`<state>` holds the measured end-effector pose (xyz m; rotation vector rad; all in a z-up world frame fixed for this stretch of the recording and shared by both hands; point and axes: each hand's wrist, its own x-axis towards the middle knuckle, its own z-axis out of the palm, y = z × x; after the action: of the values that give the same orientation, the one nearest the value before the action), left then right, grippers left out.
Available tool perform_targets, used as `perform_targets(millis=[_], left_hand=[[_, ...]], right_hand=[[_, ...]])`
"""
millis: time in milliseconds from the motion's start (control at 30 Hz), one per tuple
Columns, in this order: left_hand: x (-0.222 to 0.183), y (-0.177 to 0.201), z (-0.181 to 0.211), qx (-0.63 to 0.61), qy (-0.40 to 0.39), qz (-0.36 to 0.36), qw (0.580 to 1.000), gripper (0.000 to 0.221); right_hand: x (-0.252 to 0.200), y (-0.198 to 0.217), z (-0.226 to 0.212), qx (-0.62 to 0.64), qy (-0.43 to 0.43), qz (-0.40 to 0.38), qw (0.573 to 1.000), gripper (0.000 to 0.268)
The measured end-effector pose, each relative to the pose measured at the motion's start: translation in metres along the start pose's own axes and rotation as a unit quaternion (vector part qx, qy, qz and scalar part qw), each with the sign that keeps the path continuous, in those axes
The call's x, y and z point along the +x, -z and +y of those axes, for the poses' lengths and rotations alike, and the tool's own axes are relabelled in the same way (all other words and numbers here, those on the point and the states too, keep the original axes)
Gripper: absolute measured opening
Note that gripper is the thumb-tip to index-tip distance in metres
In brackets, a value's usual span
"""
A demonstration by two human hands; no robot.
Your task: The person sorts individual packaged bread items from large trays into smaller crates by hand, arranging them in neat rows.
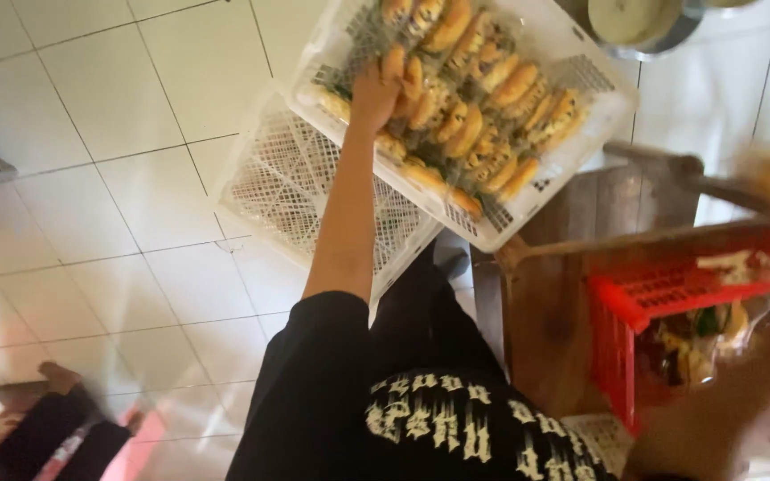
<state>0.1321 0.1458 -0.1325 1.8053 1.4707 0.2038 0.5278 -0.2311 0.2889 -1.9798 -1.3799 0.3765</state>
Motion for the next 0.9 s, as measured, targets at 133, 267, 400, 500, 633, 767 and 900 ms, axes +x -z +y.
perform_targets(millis=[133, 267, 400, 500, 633, 767, 900], left_hand=[[-0.012, -0.005, 0.005, 0.043, -0.051, 0.007, 0.998, 0.077], [-0.066, 0.051, 0.098, 0.081, 0.11, 0.016, 0.991, 0.106], [-0.111, 0.042, 0.125, 0.051, 0.14, -0.006, 0.989, 0.072], [-0.154, 0.041, 0.126, -0.071, 0.147, 0.049, 0.985, 0.092], [-0.18, 0.042, 0.097, -0.027, 0.003, -0.025, 0.999, 0.049], [-0.162, 0.119, 0.123, -0.127, 0.08, 0.031, 0.988, 0.027], [-0.071, 0.087, 0.063, 0.038, -0.065, 0.183, 0.98, 0.043]], right_hand=[[0.1, -0.144, -0.069, 0.056, 0.079, -0.022, 0.995, 0.008], [0.184, -0.282, -0.163, 0.042, 0.255, -0.061, 0.964, 0.012], [0.189, -0.406, -0.145, -0.041, 0.291, -0.097, 0.951, 0.008], [0.158, -0.449, -0.122, -0.147, 0.316, -0.131, 0.928, 0.012], [0.104, -0.402, -0.123, 0.077, 0.142, -0.173, 0.972, 0.025], [0.039, -0.336, -0.087, 0.092, -0.032, -0.088, 0.991, 0.023], [-0.002, -0.26, -0.066, 0.015, -0.049, -0.02, 0.998, 0.022]])
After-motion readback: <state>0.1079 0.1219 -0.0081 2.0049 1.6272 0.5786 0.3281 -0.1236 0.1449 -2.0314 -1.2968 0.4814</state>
